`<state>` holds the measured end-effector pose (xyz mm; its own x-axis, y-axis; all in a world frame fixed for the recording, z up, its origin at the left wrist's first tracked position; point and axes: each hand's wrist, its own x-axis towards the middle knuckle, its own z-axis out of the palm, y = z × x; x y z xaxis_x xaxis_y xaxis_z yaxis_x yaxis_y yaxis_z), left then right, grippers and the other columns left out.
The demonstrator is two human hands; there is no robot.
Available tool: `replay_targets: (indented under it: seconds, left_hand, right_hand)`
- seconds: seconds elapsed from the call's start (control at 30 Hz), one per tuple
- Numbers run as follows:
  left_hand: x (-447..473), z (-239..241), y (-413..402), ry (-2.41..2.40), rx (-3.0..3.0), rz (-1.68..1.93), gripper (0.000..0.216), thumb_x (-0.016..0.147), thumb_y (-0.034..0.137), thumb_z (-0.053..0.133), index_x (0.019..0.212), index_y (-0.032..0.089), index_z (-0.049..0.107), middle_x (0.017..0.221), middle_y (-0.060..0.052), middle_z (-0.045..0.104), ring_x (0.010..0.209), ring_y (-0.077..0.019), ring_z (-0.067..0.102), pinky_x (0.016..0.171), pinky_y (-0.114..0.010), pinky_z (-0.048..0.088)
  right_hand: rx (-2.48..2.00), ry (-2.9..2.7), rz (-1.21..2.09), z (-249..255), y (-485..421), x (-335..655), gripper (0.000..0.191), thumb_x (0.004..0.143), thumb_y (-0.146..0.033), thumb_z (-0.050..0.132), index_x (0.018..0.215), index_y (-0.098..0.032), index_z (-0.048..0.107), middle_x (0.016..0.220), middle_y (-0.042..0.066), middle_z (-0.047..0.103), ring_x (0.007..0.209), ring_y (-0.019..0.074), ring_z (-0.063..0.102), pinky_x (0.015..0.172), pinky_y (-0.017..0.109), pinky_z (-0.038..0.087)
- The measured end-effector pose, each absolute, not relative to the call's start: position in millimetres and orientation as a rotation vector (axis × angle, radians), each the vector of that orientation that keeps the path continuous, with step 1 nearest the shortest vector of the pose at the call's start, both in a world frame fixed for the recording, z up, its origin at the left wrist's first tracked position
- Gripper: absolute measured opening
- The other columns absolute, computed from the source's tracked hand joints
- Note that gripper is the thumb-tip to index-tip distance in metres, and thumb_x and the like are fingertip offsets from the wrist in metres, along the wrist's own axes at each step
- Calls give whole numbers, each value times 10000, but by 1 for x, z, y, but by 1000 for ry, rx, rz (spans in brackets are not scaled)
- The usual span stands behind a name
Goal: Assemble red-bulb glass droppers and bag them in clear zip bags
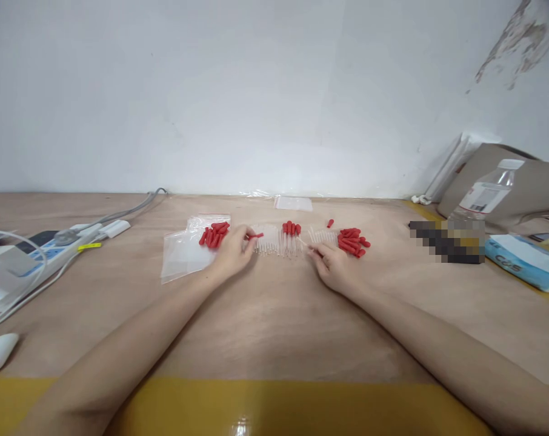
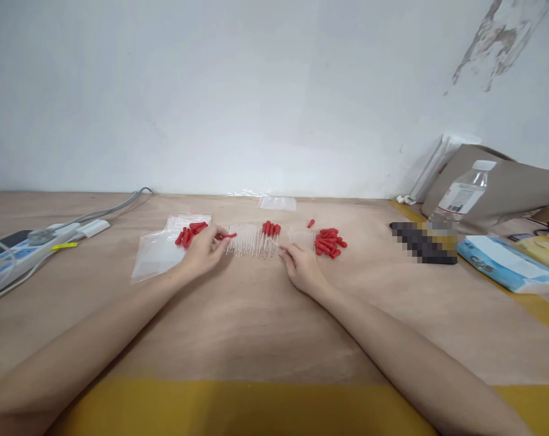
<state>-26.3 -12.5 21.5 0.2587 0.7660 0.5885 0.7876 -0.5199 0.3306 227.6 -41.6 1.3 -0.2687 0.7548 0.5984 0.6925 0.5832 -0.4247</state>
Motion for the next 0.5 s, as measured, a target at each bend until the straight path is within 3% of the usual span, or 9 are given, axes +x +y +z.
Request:
replay_targets:
  seconds: [0.07, 0.17, 0.5]
  left_hand:
    - [-9, 14, -25, -1553, -2678, -1244, 193, 850, 265, 428, 965, 155, 536, 864, -50, 612, 766, -164, 558, 673, -287, 449]
    - [7, 5, -37, -1504, -2843, -1278, 259, 861, 262, 427, 1073, 162, 538, 974, -57, 621, 854, -162, 571, 737, -287, 455]
    - [8, 0, -37, -1395, -2904, -1317, 211, 846, 244, 465, 993, 173, 598, 928, -52, 618, 833, -157, 567, 727, -285, 456]
  right_hand:
    - [-1070, -2053, 60, -3, -46, 226, 208, 856, -226, 413, 930, -154, 593, 806, 72, 595, 747, 166, 554, 660, 267, 415]
    - [-1014, -2085, 27, -4, -49, 223, 200, 858, -213, 419, 917, -153, 601, 788, 62, 595, 722, 153, 550, 661, 271, 393]
    - [-1004, -2192, -24, -9, -48, 219, 211, 872, -223, 409, 973, -177, 588, 843, 55, 629, 735, 141, 562, 705, 297, 334]
